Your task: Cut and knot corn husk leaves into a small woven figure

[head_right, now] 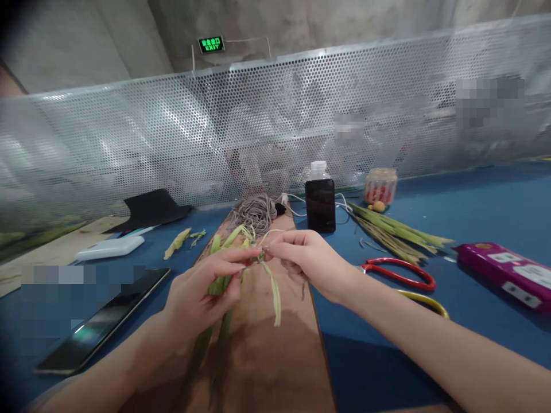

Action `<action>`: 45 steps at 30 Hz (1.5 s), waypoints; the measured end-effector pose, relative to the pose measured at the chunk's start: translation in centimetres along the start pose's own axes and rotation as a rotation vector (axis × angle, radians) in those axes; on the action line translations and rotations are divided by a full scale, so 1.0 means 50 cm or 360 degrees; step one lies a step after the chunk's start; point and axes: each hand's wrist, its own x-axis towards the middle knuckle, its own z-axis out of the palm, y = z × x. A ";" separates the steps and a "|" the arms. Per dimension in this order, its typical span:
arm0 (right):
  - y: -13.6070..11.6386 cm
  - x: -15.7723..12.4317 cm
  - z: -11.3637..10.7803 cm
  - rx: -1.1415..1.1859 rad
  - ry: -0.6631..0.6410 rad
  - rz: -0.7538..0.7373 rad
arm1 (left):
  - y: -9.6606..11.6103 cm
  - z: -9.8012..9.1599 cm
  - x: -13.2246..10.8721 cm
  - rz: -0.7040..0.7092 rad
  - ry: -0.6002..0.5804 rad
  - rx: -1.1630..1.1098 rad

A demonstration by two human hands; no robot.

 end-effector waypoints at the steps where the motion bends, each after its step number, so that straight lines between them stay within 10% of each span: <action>1: -0.002 -0.001 0.001 -0.0092 0.0018 -0.0061 | -0.003 0.000 0.000 0.0035 0.0009 0.0000; 25: 0.006 -0.021 0.032 -0.1344 0.0504 -0.0801 | 0.031 0.002 0.001 -0.0527 0.0126 -0.0232; 36: 0.042 -0.017 0.023 -0.1994 0.0741 -0.1367 | 0.048 0.034 0.025 -0.1345 0.0387 -0.1213; 45: 0.064 -0.022 0.023 -0.2198 0.0667 -0.1560 | 0.056 0.041 0.023 -0.1572 0.0534 -0.1502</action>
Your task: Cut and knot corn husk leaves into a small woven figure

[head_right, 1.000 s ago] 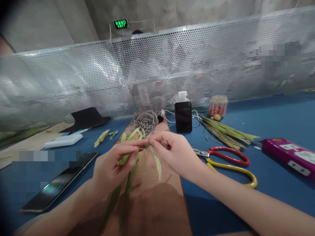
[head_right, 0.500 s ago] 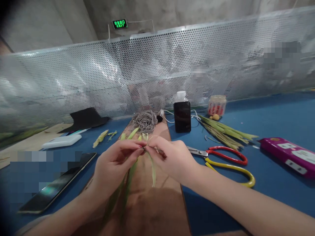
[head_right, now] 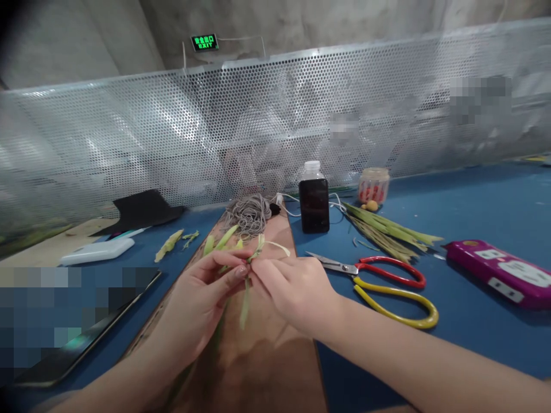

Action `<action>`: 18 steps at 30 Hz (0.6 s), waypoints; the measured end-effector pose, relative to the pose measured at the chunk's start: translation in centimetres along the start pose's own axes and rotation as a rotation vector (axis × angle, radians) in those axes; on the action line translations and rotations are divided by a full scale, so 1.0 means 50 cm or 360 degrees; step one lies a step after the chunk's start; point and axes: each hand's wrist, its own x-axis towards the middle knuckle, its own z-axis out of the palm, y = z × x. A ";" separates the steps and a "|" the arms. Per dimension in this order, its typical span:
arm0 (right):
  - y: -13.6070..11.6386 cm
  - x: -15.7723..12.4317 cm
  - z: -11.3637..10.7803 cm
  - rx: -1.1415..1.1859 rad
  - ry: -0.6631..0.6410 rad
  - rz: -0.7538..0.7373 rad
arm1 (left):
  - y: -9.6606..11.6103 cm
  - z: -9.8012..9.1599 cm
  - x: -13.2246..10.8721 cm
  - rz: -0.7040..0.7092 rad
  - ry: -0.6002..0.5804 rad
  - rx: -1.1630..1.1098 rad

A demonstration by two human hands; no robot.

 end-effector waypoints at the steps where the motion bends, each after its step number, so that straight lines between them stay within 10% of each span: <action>1: -0.001 -0.001 -0.001 0.0016 -0.0024 0.0027 | 0.000 0.000 0.001 0.0041 0.0004 0.0014; 11: -0.006 0.020 -0.015 0.0628 -0.0310 0.0637 | 0.008 -0.016 0.021 0.0301 0.0050 0.0456; 18: 0.031 0.038 -0.019 0.0536 -0.0646 0.0623 | 0.009 -0.046 0.045 0.0389 0.0091 0.0737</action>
